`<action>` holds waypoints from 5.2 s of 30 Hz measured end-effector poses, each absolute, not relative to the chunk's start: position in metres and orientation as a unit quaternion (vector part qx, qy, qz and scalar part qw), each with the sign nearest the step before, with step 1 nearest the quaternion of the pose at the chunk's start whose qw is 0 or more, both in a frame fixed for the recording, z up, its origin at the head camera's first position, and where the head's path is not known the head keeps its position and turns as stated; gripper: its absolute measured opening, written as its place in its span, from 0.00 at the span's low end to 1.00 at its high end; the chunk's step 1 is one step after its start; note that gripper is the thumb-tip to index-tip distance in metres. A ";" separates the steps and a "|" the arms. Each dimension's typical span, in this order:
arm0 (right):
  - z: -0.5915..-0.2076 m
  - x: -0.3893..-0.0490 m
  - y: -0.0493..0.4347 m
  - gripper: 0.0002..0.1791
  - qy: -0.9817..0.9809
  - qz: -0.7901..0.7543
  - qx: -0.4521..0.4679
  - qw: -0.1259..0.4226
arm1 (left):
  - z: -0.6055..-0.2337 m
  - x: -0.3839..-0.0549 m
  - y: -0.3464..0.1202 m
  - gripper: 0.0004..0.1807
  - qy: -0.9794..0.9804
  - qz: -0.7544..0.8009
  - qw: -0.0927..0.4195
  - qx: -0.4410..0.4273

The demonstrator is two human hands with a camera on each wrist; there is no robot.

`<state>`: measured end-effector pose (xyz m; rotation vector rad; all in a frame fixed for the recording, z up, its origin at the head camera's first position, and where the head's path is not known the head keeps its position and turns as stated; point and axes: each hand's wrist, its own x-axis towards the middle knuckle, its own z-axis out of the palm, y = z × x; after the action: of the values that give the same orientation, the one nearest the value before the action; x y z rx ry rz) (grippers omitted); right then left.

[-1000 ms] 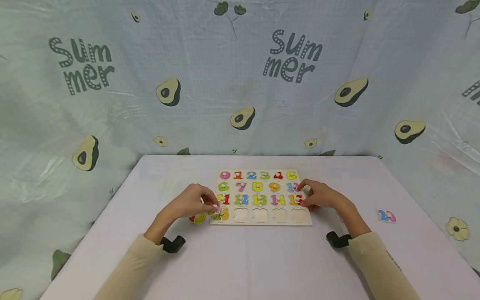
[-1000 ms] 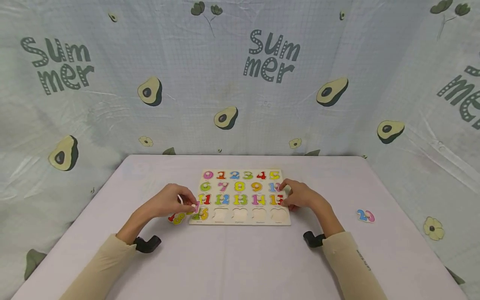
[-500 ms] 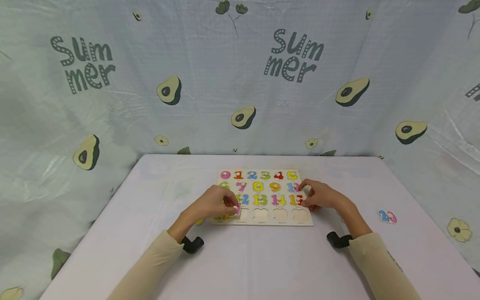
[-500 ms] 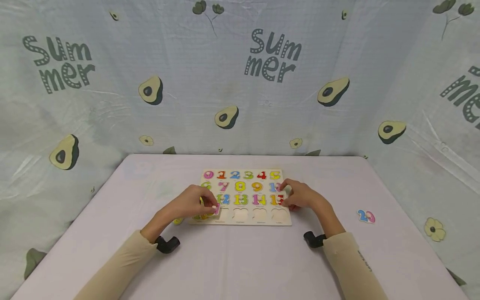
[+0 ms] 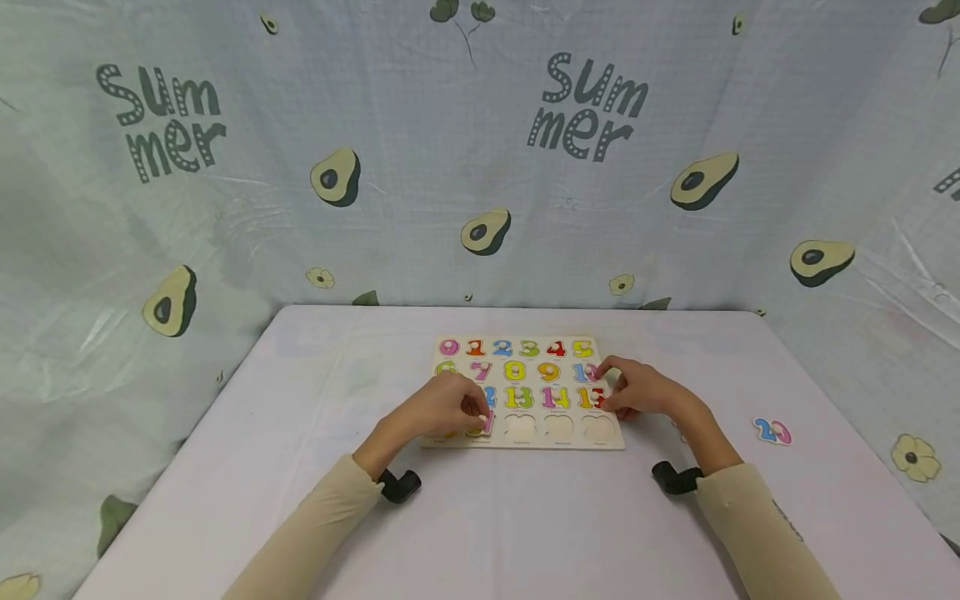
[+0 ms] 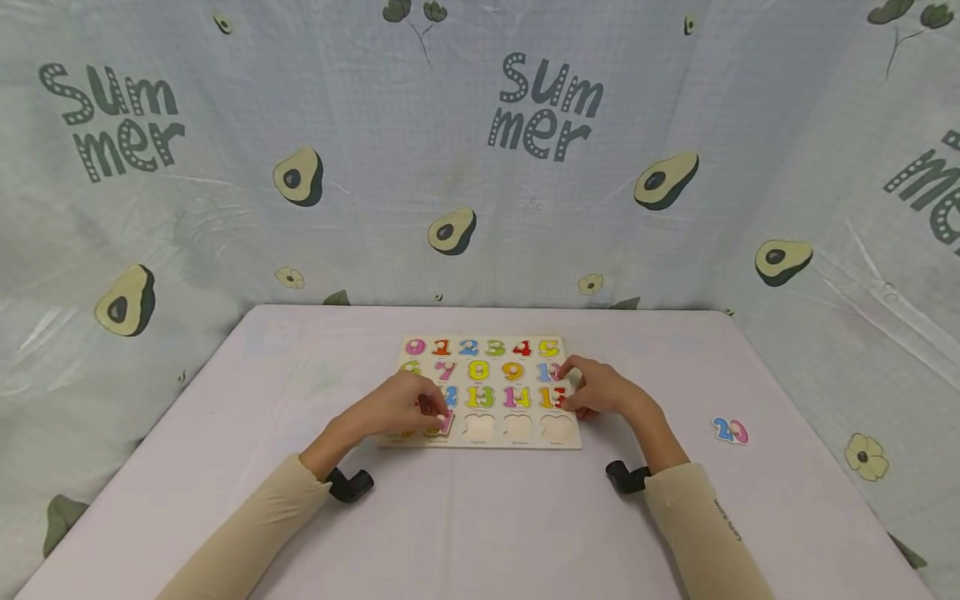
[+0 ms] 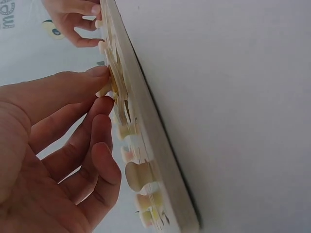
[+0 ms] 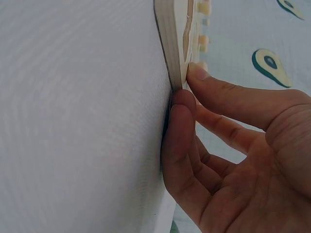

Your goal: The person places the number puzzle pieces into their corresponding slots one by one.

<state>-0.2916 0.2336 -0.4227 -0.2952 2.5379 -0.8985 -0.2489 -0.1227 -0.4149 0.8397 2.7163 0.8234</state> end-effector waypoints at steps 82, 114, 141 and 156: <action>-0.421 -0.289 0.233 0.28 0.916 -0.322 -0.111 0.209 | -0.395 -0.243 -0.243 0.10 0.906 0.310 0.182 0.223; -0.422 -0.289 0.228 0.28 0.917 -0.320 -0.108 0.212 | -0.404 -0.241 -0.242 0.05 0.910 0.301 0.201 0.203; -0.418 -0.287 0.230 0.28 0.917 -0.322 -0.103 0.212 | -0.392 -0.237 -0.226 0.03 0.917 0.288 0.144 0.234; -0.418 -0.288 0.232 0.29 0.918 -0.320 -0.104 0.210 | -0.396 -0.237 -0.204 0.02 0.926 0.286 0.069 0.235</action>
<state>-0.2881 0.2325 -0.4183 -0.2888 2.5526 -0.8909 -0.2369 -0.2043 -0.3958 0.7085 2.7891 0.8601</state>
